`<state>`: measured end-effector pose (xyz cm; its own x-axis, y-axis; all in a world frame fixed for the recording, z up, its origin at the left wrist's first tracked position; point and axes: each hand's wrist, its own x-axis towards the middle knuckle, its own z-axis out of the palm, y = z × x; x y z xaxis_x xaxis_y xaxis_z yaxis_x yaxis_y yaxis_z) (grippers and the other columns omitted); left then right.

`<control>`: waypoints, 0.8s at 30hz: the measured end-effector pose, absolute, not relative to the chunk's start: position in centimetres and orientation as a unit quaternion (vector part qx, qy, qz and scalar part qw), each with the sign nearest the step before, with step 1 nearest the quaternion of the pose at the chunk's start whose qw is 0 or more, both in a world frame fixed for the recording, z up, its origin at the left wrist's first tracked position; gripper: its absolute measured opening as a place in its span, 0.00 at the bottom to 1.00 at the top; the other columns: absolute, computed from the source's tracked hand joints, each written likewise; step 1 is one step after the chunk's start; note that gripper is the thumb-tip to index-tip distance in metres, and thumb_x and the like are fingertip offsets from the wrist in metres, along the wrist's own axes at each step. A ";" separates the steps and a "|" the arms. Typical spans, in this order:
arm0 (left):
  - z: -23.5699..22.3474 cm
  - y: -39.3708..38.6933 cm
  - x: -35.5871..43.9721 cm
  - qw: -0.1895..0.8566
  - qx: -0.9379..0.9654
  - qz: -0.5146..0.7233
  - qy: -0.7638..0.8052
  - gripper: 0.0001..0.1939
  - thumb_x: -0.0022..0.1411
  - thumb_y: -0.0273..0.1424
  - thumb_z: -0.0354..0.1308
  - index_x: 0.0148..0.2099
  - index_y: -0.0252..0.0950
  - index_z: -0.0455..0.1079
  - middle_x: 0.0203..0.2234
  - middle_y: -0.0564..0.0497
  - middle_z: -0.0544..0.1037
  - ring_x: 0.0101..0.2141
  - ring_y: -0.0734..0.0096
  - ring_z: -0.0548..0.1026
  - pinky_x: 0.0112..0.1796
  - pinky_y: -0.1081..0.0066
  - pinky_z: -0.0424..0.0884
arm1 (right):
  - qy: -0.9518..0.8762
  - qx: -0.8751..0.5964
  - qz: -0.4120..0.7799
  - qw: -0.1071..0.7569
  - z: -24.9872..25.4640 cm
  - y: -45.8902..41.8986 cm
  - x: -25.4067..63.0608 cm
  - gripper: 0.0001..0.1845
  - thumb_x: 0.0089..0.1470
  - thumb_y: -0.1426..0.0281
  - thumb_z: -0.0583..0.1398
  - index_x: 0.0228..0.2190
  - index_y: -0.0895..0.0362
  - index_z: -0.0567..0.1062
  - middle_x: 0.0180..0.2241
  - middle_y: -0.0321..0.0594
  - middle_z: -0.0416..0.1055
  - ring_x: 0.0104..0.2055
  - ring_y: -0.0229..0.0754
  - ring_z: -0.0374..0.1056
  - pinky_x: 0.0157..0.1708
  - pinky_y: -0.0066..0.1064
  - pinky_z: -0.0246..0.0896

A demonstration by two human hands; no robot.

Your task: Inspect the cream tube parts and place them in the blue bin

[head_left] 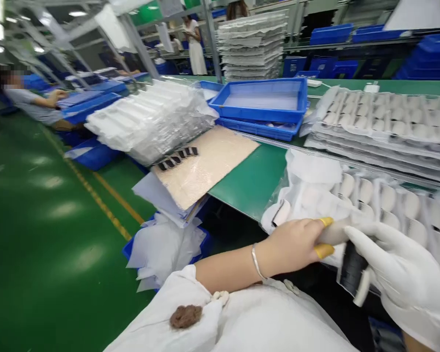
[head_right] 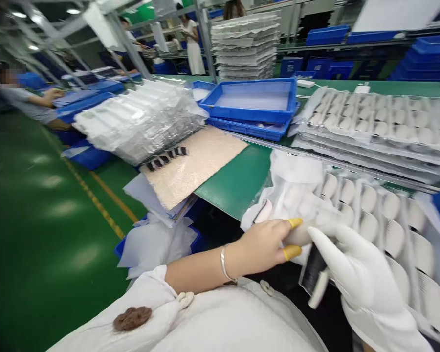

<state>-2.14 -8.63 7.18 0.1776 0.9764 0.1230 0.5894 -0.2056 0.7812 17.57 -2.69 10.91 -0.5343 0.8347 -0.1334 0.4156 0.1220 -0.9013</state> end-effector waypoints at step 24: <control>7.9 -8.0 -1.5 0.781 0.348 0.293 0.427 0.23 0.62 0.42 0.63 0.55 0.36 0.71 0.46 0.46 0.79 0.48 0.62 0.75 0.51 0.63 0.70 | -0.648 -0.404 0.629 0.146 11.3 -0.7 19.2 0.15 0.55 0.66 0.67 0.42 0.58 0.71 0.31 0.38 0.74 0.32 0.40 0.74 0.32 0.31 0.73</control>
<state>-1.46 -7.98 7.90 0.4639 0.7554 -0.4627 -0.1608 0.5855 0.7946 19.22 -0.73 11.33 -0.6312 0.7073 -0.3183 0.3388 -0.1177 -0.9335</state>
